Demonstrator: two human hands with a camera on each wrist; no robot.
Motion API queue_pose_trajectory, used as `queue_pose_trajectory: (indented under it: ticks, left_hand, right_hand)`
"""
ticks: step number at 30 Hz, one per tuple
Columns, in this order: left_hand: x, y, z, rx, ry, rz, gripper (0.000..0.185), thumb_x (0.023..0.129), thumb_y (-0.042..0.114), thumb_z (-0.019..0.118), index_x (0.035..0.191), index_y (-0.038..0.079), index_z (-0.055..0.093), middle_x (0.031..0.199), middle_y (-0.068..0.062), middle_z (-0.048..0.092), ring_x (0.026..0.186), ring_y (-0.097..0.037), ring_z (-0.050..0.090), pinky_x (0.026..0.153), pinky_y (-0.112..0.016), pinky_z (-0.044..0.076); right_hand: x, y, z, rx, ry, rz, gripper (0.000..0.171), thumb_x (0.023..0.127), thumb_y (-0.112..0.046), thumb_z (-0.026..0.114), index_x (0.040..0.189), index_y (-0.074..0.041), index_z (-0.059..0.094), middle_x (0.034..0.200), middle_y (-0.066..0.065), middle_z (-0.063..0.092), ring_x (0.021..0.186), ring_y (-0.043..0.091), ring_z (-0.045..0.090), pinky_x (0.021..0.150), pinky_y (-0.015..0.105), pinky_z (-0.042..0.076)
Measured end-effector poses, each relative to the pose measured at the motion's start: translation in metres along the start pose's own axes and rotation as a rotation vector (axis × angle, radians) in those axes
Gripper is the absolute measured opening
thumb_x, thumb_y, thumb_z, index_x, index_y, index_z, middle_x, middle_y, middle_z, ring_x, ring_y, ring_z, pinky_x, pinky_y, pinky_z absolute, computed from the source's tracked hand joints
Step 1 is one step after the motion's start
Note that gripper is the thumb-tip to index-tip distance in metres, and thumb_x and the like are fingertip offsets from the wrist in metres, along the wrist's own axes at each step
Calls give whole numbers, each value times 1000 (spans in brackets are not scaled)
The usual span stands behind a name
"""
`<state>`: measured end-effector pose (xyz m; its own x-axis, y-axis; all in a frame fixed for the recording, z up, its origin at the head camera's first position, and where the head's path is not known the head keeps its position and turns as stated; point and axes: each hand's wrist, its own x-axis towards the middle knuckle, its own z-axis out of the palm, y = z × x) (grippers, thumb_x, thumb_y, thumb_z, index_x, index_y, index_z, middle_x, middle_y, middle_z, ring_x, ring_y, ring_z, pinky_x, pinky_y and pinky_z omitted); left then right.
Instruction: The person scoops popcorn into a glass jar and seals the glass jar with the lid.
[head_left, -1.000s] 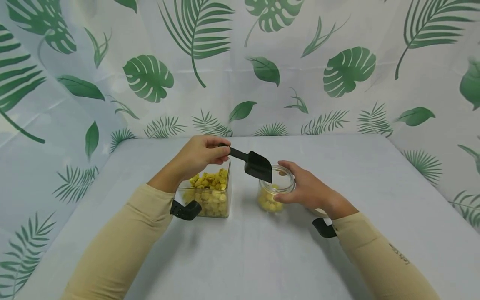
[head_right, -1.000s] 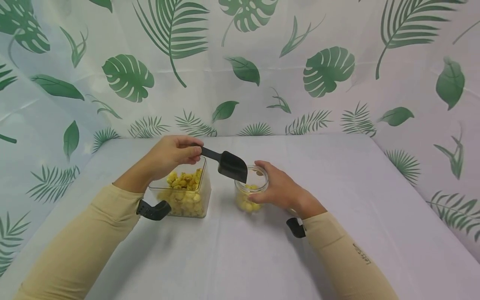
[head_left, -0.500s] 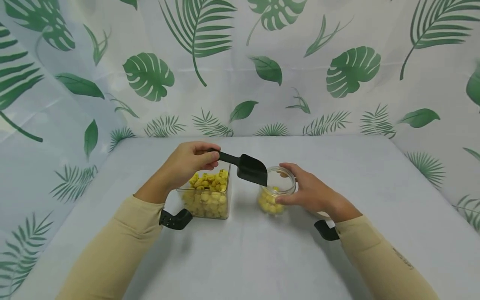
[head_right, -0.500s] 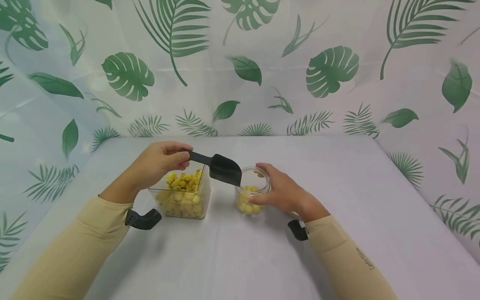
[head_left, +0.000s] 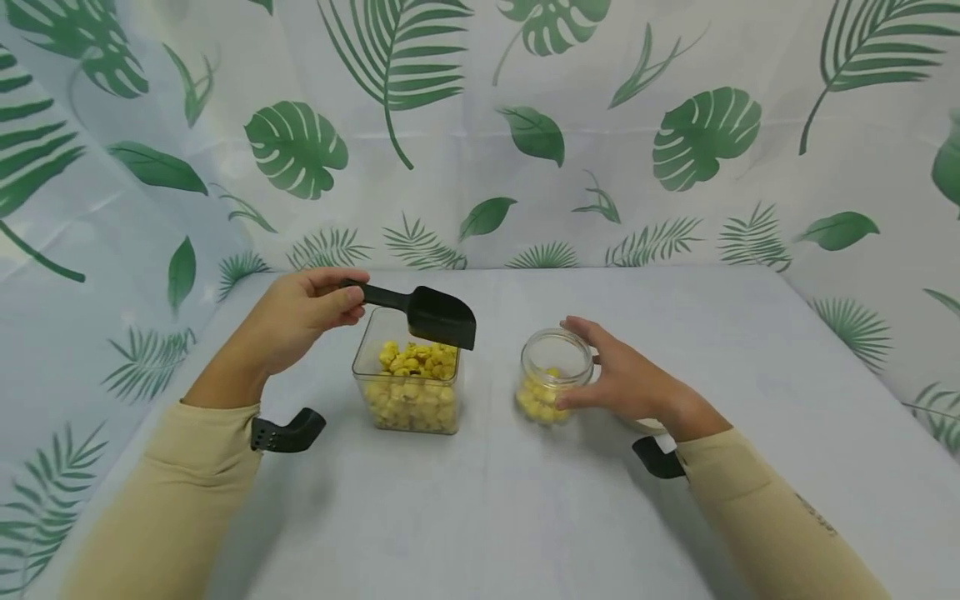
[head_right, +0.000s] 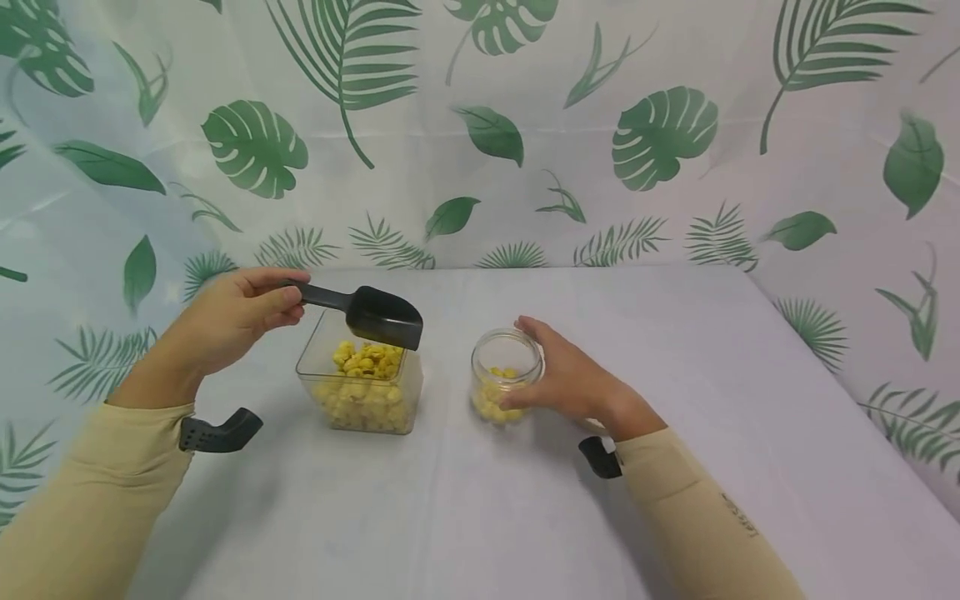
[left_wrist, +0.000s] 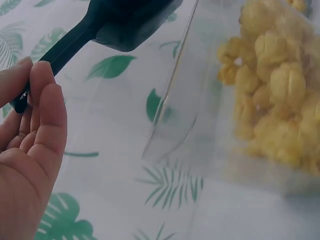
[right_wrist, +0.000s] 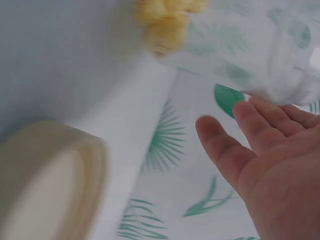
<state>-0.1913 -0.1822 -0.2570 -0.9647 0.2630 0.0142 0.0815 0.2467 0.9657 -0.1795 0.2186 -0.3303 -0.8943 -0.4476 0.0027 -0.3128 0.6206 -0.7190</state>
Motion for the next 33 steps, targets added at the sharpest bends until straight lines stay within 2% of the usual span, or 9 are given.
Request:
queue_pose_trajectory:
  ticks: [4, 7, 11, 15, 17, 22, 29, 33]
  left_hand:
    - [-6, 0, -18, 62, 33, -4, 40, 104, 14, 57, 138, -6, 50, 105, 1, 62, 97, -13, 63, 89, -22, 51]
    - [-9, 1, -30, 128, 46, -4, 41, 103, 15, 59, 137, -6, 51, 103, 3, 64, 96, -11, 64, 88, -21, 51]
    - [-11, 6, -36, 283, 53, -22, 45, 103, 25, 61, 138, -1, 54, 109, -5, 66, 102, -18, 65, 98, -35, 49]
    - [-10, 13, -31, 433, 60, -59, 45, 101, 33, 63, 138, 7, 58, 116, -14, 67, 110, -29, 64, 105, -55, 39]
    - [-8, 16, -28, 492, 57, -64, 44, 101, 33, 63, 137, 9, 60, 113, -13, 69, 109, -30, 63, 102, -57, 41]
    - [3, 21, -16, 618, 23, -53, 40, 101, 33, 63, 135, 10, 62, 105, -9, 71, 103, -27, 63, 88, -49, 48]
    - [18, 20, 0, 676, -24, -36, 36, 101, 26, 64, 131, 6, 65, 98, -8, 71, 95, -26, 65, 74, -39, 48]
    - [25, 16, 6, 685, -36, -40, 35, 100, 24, 65, 130, 6, 66, 94, -7, 71, 92, -24, 66, 71, -38, 49]
  right_hand:
    - [5, -16, -7, -48, 23, -62, 110, 78, -31, 89, 157, 1, 19, 160, 18, 26, 145, 38, 26, 112, 56, 28]
    - [15, -38, -11, -122, 13, -75, 114, 76, -41, 89, 158, -3, 20, 162, 14, 25, 146, 35, 25, 113, 56, 26]
    - [32, -69, -9, -227, -44, -76, 122, 72, -53, 88, 160, -6, 18, 162, 12, 24, 147, 32, 25, 114, 55, 25]
    - [54, -94, 4, -281, -126, -85, 122, 72, -55, 87, 160, -6, 17, 162, 12, 24, 146, 31, 27, 115, 51, 26]
    - [65, -103, 13, -292, -171, -89, 121, 73, -54, 87, 160, -5, 17, 163, 12, 23, 147, 30, 25, 116, 49, 25]
    - [81, -114, 34, -312, -258, -63, 118, 76, -53, 85, 160, -4, 18, 162, 13, 25, 148, 31, 25, 117, 47, 24]
    - [85, -116, 40, -320, -258, -46, 114, 77, -51, 85, 159, -4, 21, 161, 12, 29, 146, 29, 29, 116, 46, 26]
    - [86, -117, 40, -311, -258, -47, 115, 76, -52, 85, 159, -4, 21, 161, 11, 29, 146, 29, 29, 116, 46, 26]
